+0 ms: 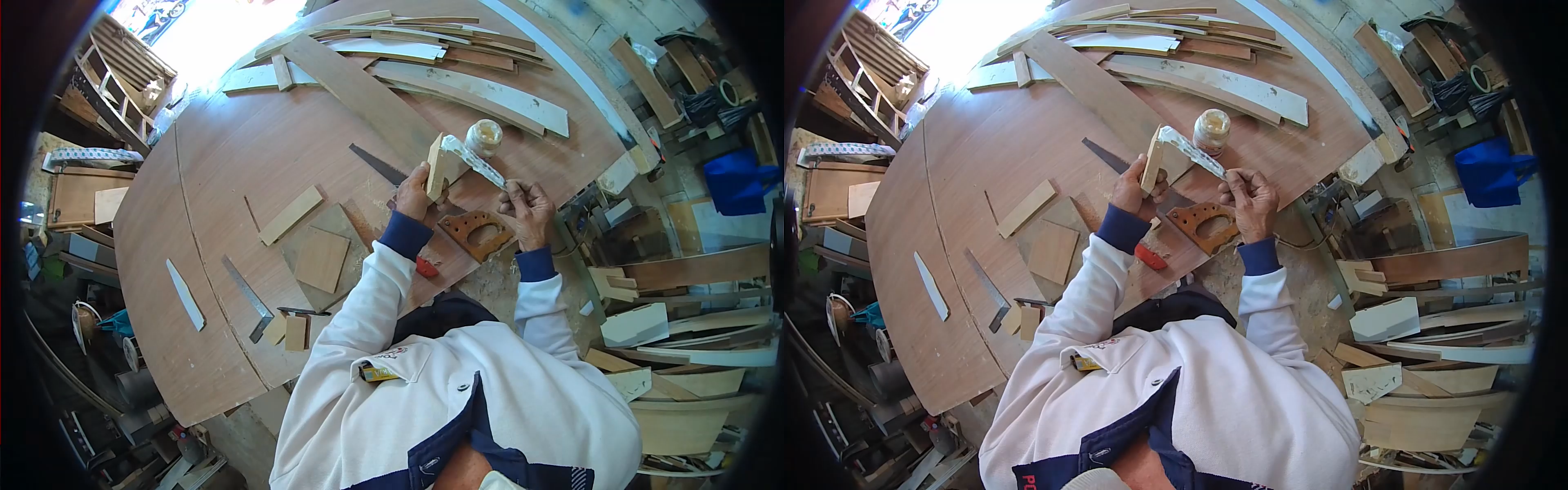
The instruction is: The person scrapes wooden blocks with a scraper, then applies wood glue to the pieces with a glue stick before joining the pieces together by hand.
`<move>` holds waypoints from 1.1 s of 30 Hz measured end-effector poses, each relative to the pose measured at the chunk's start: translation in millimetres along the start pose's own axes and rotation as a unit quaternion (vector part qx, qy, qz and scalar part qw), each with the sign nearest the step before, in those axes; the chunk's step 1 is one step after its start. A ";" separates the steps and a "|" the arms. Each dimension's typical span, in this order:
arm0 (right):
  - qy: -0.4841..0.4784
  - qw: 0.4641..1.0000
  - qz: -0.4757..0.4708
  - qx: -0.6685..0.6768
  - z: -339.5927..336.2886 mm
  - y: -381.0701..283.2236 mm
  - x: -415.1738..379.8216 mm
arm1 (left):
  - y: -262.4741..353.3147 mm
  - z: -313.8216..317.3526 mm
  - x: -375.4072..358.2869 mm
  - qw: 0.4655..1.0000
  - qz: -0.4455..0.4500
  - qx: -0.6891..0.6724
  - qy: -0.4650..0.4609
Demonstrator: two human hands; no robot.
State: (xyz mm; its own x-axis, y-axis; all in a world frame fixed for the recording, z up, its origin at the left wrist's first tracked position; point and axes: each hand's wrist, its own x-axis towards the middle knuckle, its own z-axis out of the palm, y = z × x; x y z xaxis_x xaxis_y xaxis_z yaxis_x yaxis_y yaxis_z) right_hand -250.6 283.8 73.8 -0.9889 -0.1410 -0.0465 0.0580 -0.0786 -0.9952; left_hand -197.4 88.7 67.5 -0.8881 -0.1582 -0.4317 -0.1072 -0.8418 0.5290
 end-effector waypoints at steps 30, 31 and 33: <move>-0.023 0.992 -0.079 -0.094 -1.2 -10.2 -2.5 | -0.7 -1.6 1.6 1.000 -0.011 0.023 0.000; -0.024 0.992 -0.079 -0.094 -0.5 -7.8 -0.1 | -0.1 -2.5 0.0 0.999 -0.017 0.030 -0.021; 0.008 0.984 -0.119 -0.129 2.5 -4.1 5.2 | 0.8 -3.4 -2.9 0.998 -0.022 0.039 -0.041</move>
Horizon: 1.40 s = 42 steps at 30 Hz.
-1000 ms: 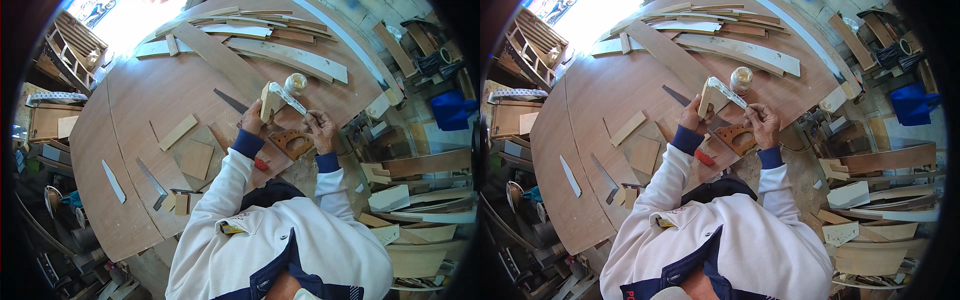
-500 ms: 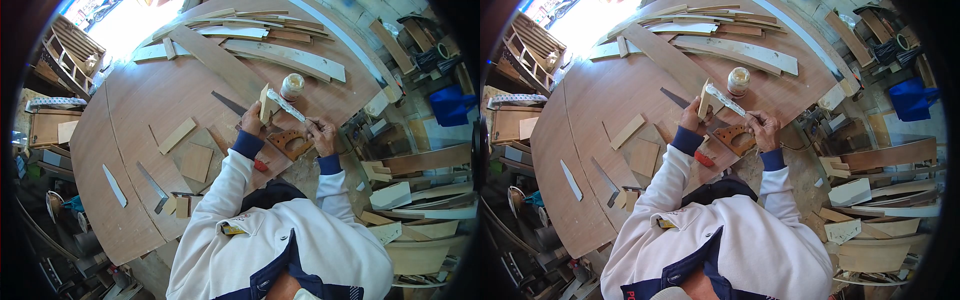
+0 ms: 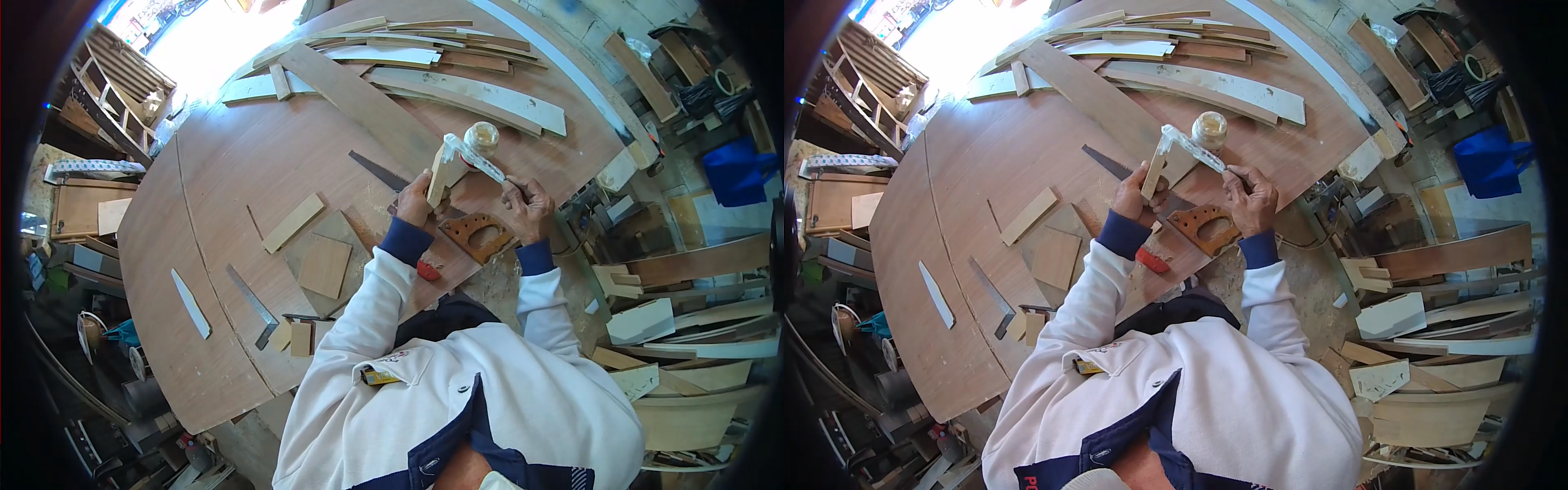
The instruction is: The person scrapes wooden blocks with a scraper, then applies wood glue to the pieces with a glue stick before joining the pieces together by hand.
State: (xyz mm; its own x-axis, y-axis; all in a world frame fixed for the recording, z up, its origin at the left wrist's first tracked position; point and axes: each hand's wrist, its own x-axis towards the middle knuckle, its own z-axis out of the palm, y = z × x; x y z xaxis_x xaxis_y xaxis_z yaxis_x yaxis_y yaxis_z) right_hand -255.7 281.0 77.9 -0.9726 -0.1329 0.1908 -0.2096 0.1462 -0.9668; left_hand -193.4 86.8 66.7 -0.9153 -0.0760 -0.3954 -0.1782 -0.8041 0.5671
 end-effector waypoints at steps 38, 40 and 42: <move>-0.151 0.946 0.211 0.196 -31.3 -7.9 -25.6 | 0.3 -0.5 12.1 0.985 0.034 0.023 0.166; -0.162 0.945 0.210 0.191 -33.6 -7.7 -28.7 | 0.1 -0.3 9.2 0.984 0.049 0.030 0.166; -0.139 0.929 0.208 0.272 -34.8 -10.7 -30.5 | -0.9 -4.7 9.6 0.983 0.066 0.037 0.164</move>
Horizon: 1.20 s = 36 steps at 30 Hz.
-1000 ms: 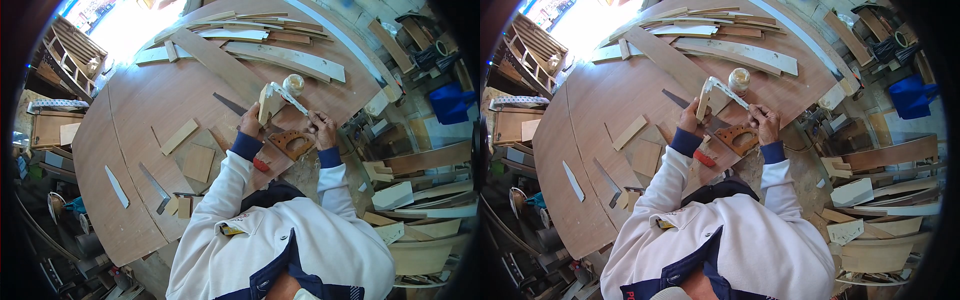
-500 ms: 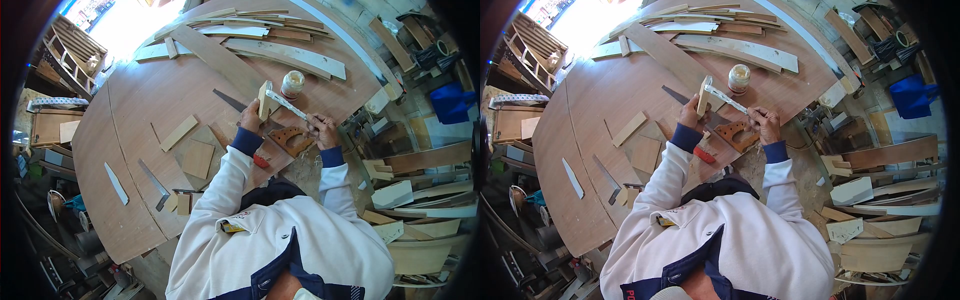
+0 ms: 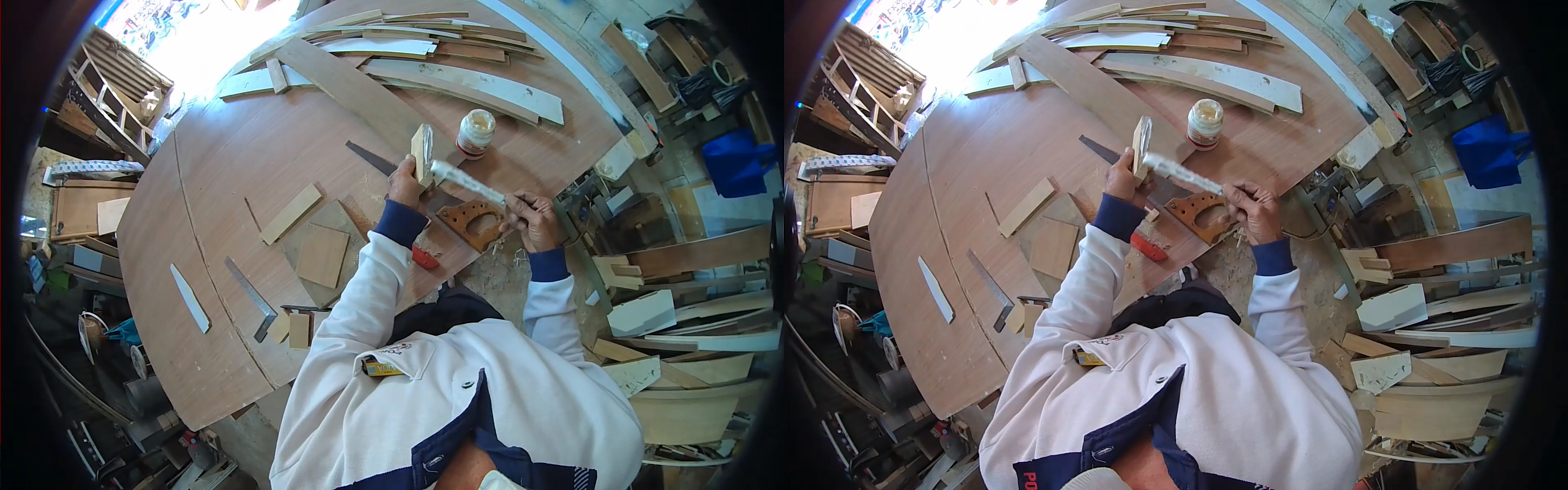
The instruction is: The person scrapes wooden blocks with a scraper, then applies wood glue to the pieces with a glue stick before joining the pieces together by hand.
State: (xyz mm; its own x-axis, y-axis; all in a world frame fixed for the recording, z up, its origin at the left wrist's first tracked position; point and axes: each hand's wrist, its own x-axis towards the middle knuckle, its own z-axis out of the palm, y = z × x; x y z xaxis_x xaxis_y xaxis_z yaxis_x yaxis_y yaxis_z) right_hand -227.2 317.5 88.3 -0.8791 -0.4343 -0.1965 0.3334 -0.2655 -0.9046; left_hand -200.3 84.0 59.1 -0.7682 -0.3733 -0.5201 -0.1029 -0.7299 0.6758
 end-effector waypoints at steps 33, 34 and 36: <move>-0.008 0.988 -0.054 -0.144 5.4 16.5 3.3 | -0.4 -7.9 -2.8 0.995 -0.018 -0.091 0.026; -0.010 0.988 -0.052 -0.145 4.0 15.8 2.7 | -0.8 -8.8 0.9 0.994 -0.015 -0.093 0.046; 0.007 0.989 -0.052 -0.138 2.4 12.2 1.4 | -5.7 -15.4 10.9 0.993 -0.013 -0.096 0.067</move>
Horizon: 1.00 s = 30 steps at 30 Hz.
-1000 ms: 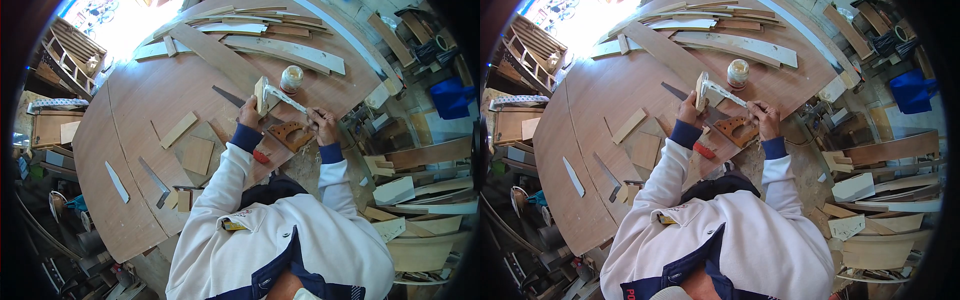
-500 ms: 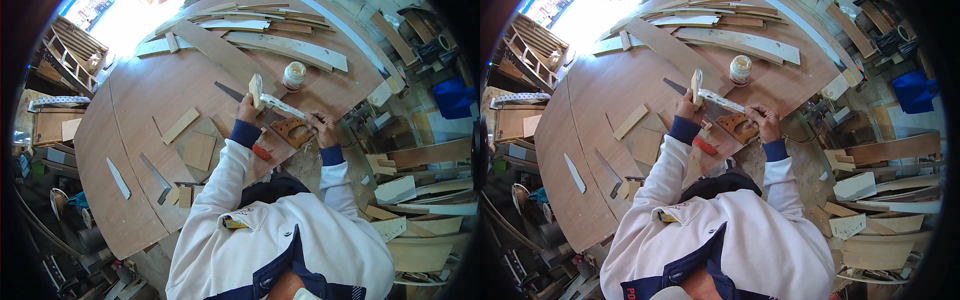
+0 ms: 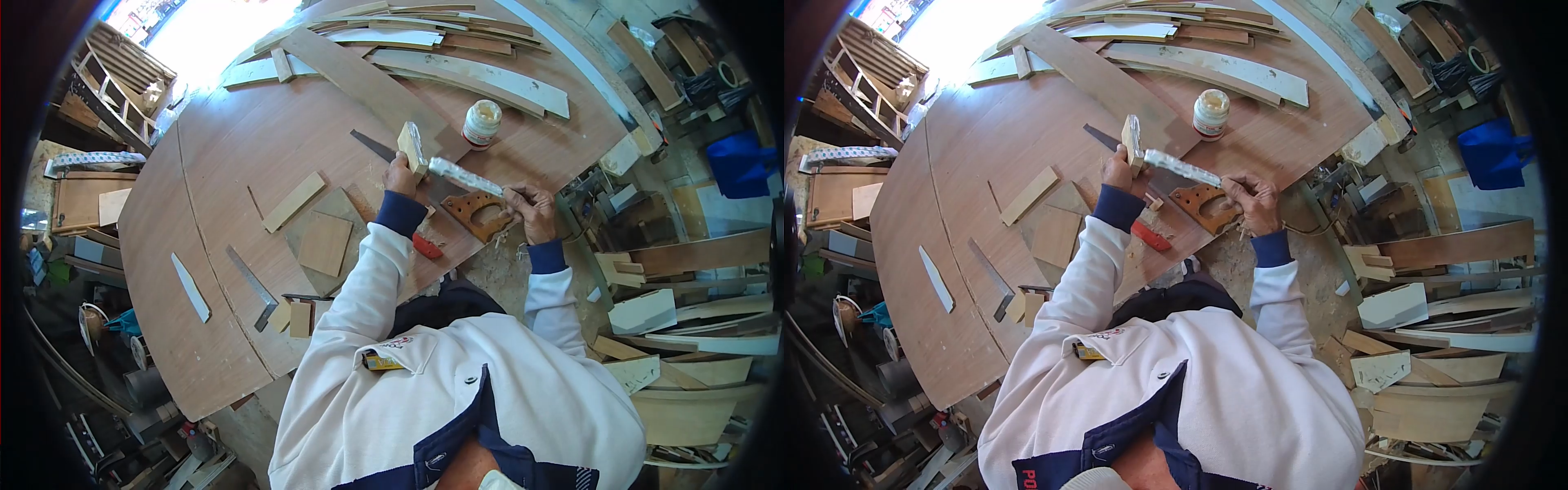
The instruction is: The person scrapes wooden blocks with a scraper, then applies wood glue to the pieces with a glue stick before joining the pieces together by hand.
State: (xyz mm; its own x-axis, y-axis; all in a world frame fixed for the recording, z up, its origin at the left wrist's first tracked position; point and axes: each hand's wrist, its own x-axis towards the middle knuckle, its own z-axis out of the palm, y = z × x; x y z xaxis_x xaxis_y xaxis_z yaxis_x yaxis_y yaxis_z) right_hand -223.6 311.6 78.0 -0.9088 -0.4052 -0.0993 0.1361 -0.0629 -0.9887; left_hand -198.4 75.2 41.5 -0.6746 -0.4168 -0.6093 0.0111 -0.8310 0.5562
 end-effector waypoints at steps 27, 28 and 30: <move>0.228 0.951 -0.018 -0.209 -17.8 -36.5 76.4 | 2.3 -13.1 -13.2 0.997 0.020 0.003 -0.068; 0.217 0.927 -0.043 -0.302 -23.1 -40.0 83.4 | 1.9 -16.0 -12.7 0.997 0.023 0.009 -0.077; 0.215 0.900 -0.050 -0.377 -37.4 -41.2 104.2 | 1.9 -18.0 -14.5 0.996 0.027 0.014 -0.085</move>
State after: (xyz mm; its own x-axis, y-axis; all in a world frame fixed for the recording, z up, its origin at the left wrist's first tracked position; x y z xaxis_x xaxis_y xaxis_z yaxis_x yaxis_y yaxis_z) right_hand -338.7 306.1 104.2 -0.9923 -0.0316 0.1197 -0.1132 0.6229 -0.7741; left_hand -175.3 73.1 41.2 -0.7888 -0.3899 -0.4751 0.0317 -0.7978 0.6021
